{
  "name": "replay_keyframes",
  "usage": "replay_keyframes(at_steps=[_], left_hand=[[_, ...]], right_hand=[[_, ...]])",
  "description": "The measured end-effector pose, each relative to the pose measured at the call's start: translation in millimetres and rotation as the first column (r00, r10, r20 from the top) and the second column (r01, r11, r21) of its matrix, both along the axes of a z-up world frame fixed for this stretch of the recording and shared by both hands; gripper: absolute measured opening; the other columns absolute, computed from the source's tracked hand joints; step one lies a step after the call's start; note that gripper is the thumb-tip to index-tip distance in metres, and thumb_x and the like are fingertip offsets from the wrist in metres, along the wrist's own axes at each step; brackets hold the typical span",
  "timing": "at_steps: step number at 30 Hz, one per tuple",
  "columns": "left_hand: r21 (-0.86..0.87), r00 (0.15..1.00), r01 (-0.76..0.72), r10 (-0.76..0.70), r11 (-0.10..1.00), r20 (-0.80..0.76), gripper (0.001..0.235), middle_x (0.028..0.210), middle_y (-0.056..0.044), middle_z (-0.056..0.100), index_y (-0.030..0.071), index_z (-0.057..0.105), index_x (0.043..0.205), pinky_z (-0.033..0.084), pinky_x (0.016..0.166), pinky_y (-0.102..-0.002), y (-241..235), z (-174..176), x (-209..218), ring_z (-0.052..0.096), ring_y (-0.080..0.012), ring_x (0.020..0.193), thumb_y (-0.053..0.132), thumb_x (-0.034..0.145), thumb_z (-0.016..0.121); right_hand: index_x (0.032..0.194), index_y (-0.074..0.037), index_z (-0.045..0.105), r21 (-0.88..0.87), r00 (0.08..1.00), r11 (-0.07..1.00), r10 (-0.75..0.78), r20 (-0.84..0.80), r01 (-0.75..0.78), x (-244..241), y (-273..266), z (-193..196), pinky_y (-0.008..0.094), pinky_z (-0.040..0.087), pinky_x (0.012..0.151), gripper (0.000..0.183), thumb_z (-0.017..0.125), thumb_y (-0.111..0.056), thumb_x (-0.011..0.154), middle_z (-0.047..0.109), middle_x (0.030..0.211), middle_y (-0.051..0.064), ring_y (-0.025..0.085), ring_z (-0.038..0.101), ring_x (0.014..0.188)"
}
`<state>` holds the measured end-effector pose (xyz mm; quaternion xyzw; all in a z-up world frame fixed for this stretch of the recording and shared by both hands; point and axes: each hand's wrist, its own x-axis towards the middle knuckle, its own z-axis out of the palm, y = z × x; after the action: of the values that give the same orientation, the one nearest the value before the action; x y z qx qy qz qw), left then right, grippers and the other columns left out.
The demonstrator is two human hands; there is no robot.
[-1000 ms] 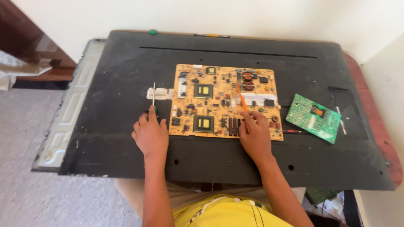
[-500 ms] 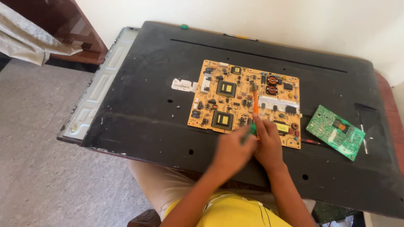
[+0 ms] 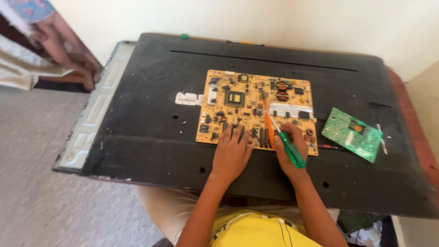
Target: The person cleans a circuit board using a toothbrush and a screwdriver. They scrub various components and use the screwdriver to adjust or remove parts on the board.
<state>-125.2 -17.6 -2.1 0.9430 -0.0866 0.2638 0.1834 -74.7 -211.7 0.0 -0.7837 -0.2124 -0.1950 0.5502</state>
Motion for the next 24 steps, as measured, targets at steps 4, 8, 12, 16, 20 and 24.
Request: replay_keyframes(at_steps=[4, 8, 12, 16, 20, 24], left_hand=[[0.045, 0.997, 0.03, -0.026, 0.999, -0.075, 0.047, 0.146, -0.016, 0.053, 0.004, 0.059, 0.14, 0.03, 0.119, -0.056, -5, -15, 6, 0.043, -0.0392, 0.142, 0.03, 0.101, 0.057], [0.07, 0.994, 0.035, -0.028, 0.997, -0.104, 0.048, 0.149, -0.016, 0.052, 0.004, 0.059, 0.139, 0.027, 0.118, -0.055, -2, -19, 7, 0.041, -0.0389, 0.143, 0.033, 0.102, 0.053], [0.073, 0.992, 0.038, -0.029, 0.997, -0.12, 0.047, 0.151, -0.016, 0.051, 0.004, 0.059, 0.138, 0.027, 0.119, -0.055, -1, -21, 9, 0.04, -0.0385, 0.144, 0.033, 0.101, 0.054], [0.034, 0.988, 0.041, -0.035, 0.999, -0.153, 0.047, 0.15, -0.015, 0.051, 0.004, 0.059, 0.14, 0.025, 0.121, -0.055, -3, -21, 8, 0.039, -0.0372, 0.146, 0.032, 0.102, 0.053], [0.056, 0.987, 0.034, -0.025, 0.998, -0.159, 0.049, 0.15, -0.016, 0.051, 0.004, 0.058, 0.14, 0.024, 0.121, -0.055, -1, -19, 9, 0.039, -0.0375, 0.146, 0.033, 0.101, 0.053], [0.065, 0.983, 0.03, -0.018, 0.997, -0.184, 0.048, 0.151, -0.016, 0.051, 0.006, 0.059, 0.139, 0.024, 0.12, -0.056, -4, -19, 10, 0.039, -0.0372, 0.146, 0.033, 0.1, 0.053]], right_hand=[[0.113, -0.003, 0.049, 0.218, 0.992, 0.972, 0.104, -0.066, -0.087, 14, -6, 0, 0.027, 0.053, 0.081, 0.029, 0.072, -0.007, 0.097, 0.067, 0.115, 0.009, 0.011, 0.065, 0.093], [0.106, -0.004, 0.061, 0.131, 0.971, 0.991, 0.045, -0.234, -0.015, 26, -13, 29, 0.026, 0.06, 0.071, 0.023, 0.077, -0.006, 0.09, 0.073, 0.108, 0.01, 0.015, 0.072, 0.089], [0.115, -0.004, 0.066, 0.01, 0.981, 1.0, 0.03, -0.192, -0.028, 33, -12, 78, 0.024, 0.06, 0.078, 0.026, 0.081, -0.005, 0.094, 0.075, 0.109, 0.015, 0.021, 0.072, 0.099], [0.118, -0.011, 0.051, 0.256, 0.806, 0.967, 0.164, -0.568, -0.017, 22, -4, 132, 0.022, 0.047, 0.05, 0.042, 0.076, -0.009, 0.085, 0.077, 0.104, 0.013, 0.018, 0.077, 0.087], [0.122, -0.008, 0.045, -0.144, 0.847, 0.989, -0.049, -0.529, -0.033, 12, 10, 158, 0.031, 0.043, 0.044, 0.046, 0.077, -0.009, 0.089, 0.079, 0.104, 0.018, 0.024, 0.074, 0.08], [0.117, -0.004, 0.043, -0.049, 0.92, 0.996, 0.053, -0.389, -0.078, 18, 19, 149, 0.026, 0.063, 0.074, 0.043, 0.077, -0.006, 0.09, 0.075, 0.113, 0.017, 0.021, 0.075, 0.095]])
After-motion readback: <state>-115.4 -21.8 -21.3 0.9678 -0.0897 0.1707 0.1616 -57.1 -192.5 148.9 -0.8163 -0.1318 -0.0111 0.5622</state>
